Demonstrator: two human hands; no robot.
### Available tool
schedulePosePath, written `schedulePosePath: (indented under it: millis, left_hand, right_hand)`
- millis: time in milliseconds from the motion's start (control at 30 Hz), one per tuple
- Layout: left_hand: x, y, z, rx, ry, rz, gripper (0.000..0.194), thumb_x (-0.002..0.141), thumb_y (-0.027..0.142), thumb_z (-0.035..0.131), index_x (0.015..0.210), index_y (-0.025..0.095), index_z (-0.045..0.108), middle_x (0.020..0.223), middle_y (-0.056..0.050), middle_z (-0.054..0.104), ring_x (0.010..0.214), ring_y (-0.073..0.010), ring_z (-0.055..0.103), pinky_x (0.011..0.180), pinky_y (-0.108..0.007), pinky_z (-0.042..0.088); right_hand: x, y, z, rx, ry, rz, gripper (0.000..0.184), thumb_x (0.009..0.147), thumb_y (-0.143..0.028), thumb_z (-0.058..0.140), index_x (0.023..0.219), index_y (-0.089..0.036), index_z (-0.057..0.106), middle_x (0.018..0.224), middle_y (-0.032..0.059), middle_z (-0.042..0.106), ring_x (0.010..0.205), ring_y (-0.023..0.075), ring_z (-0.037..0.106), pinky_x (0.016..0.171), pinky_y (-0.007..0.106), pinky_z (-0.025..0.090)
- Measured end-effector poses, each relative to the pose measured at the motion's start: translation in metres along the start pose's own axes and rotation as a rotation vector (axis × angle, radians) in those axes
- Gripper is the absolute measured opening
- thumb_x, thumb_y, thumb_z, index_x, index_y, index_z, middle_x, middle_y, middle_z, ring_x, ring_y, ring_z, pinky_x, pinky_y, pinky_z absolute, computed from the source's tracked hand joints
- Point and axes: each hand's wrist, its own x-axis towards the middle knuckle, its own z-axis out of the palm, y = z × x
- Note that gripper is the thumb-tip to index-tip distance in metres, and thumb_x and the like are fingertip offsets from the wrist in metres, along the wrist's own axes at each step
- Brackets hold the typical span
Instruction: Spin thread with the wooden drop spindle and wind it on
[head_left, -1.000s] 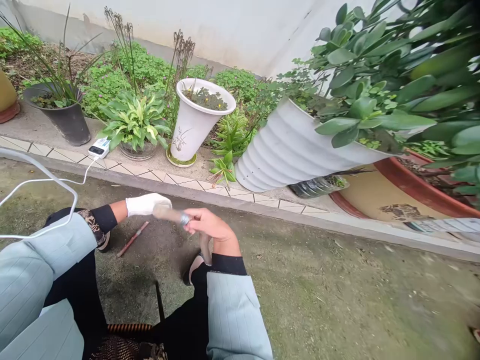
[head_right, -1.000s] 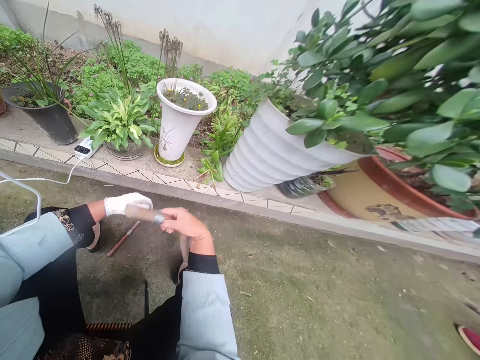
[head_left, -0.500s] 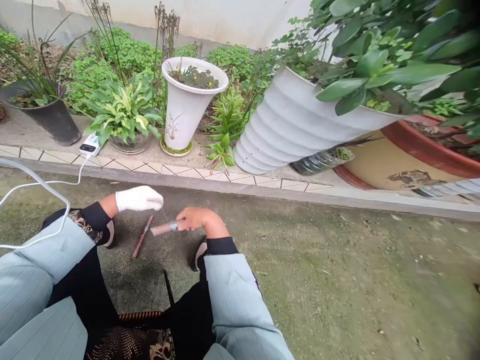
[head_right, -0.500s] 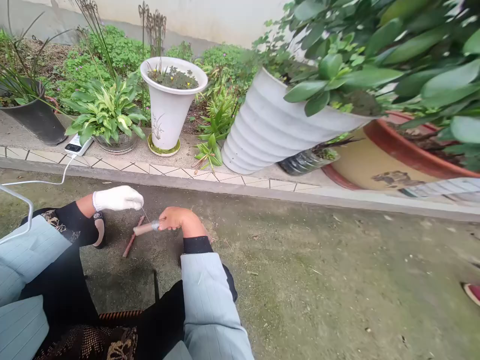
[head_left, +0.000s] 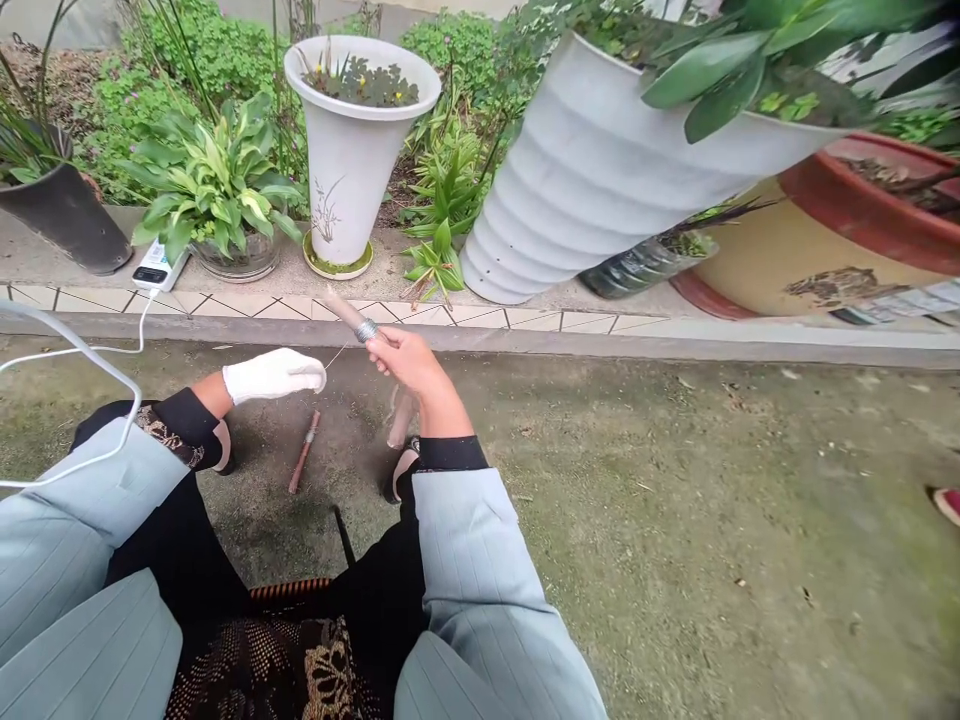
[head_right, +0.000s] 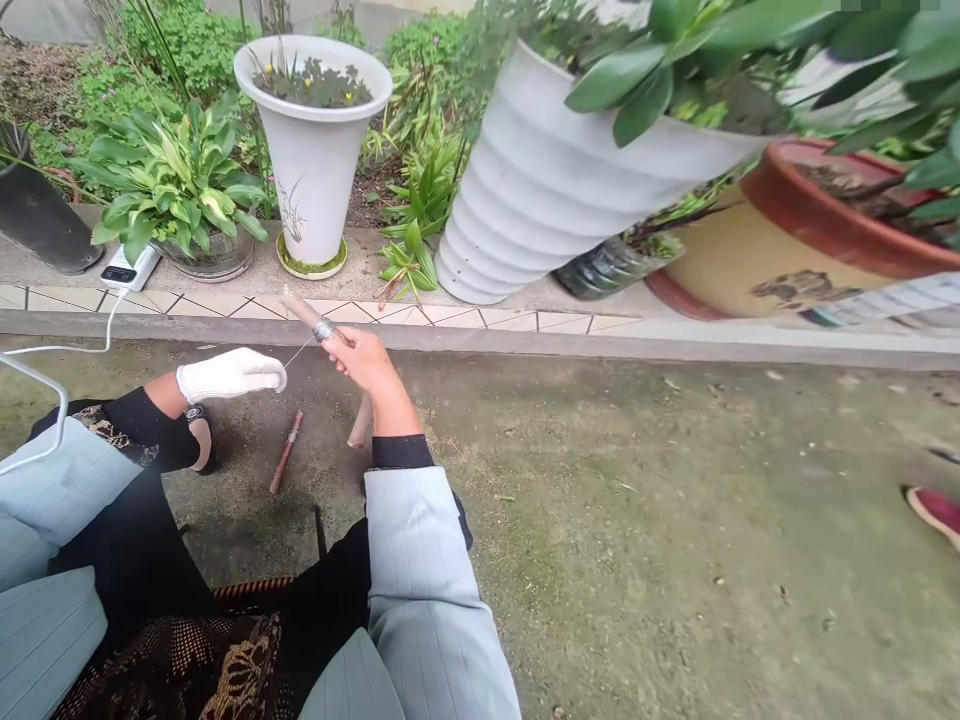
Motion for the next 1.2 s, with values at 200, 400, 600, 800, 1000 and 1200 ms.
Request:
schedulePosePath:
  millis: [200,400,600,800,1000,1200]
  left_hand:
    - [-0.003,0.001,-0.009,0.154,0.007,0.093,0.030,0.091,0.034,0.042,0.083,0.015,0.064,0.078,-0.001,0.064,0.068,-0.0114,0.054,0.069,-0.020,0.040]
    - [-0.005,0.003,-0.017,-0.072,0.135,0.014,0.032,0.087,0.039,0.049,0.082,0.011,0.064,0.079,-0.003,0.066,0.072,-0.0128,0.055,0.072,-0.022,0.043]
    - [0.004,0.003,0.002,-0.347,0.176,-0.048,0.039,0.091,0.046,0.046,0.087,0.010,0.062,0.060,0.000,0.053,0.053,-0.0088,0.042,0.052,-0.020,0.034]
    - [0.004,0.006,0.004,-0.056,-0.026,0.064,0.032,0.092,0.038,0.044,0.089,0.014,0.065,0.078,-0.002,0.063,0.066,-0.0107,0.051,0.065,-0.020,0.039]
    - [0.003,0.002,0.005,0.082,-0.056,0.125,0.027,0.091,0.030,0.043,0.083,0.015,0.063,0.077,0.000,0.062,0.067,-0.0101,0.051,0.069,-0.018,0.037]
    - [0.003,-0.002,0.002,0.044,0.050,0.048,0.027,0.088,0.033,0.046,0.079,0.014,0.062,0.075,0.000,0.062,0.068,-0.0114,0.051,0.069,-0.020,0.039]
  right_hand:
    - [-0.004,0.000,0.002,-0.744,0.046,0.090,0.023,0.081,-0.034,0.060,0.094,-0.019,0.070,0.083,0.0070,0.068,0.074,0.0174,0.057,0.063,0.026,0.038]
    - [-0.021,-0.018,0.008,-0.295,-1.043,0.077,0.025,0.073,-0.032,0.069,0.092,-0.016,0.069,0.065,-0.0025,0.060,0.053,0.0079,0.049,0.053,0.021,0.038]
    - [-0.014,-0.024,0.002,0.305,-0.206,-0.185,0.034,0.075,-0.046,0.068,0.087,-0.015,0.060,0.066,-0.0029,0.055,0.052,0.0055,0.044,0.049,0.018,0.038]
    - [0.004,-0.001,0.002,0.062,0.188,0.001,0.030,0.083,-0.046,0.057,0.090,-0.017,0.060,0.067,-0.0006,0.056,0.053,0.0086,0.047,0.052,0.021,0.040]
    - [-0.004,0.004,0.011,-0.835,-0.078,0.157,0.020,0.079,-0.034,0.062,0.089,-0.018,0.069,0.085,0.0080,0.067,0.078,0.0186,0.058,0.064,0.027,0.037]
    - [-0.022,-0.008,0.007,-0.607,-0.820,0.170,0.015,0.075,-0.029,0.063,0.082,-0.017,0.069,0.064,0.0001,0.060,0.055,0.0098,0.050,0.054,0.023,0.037]
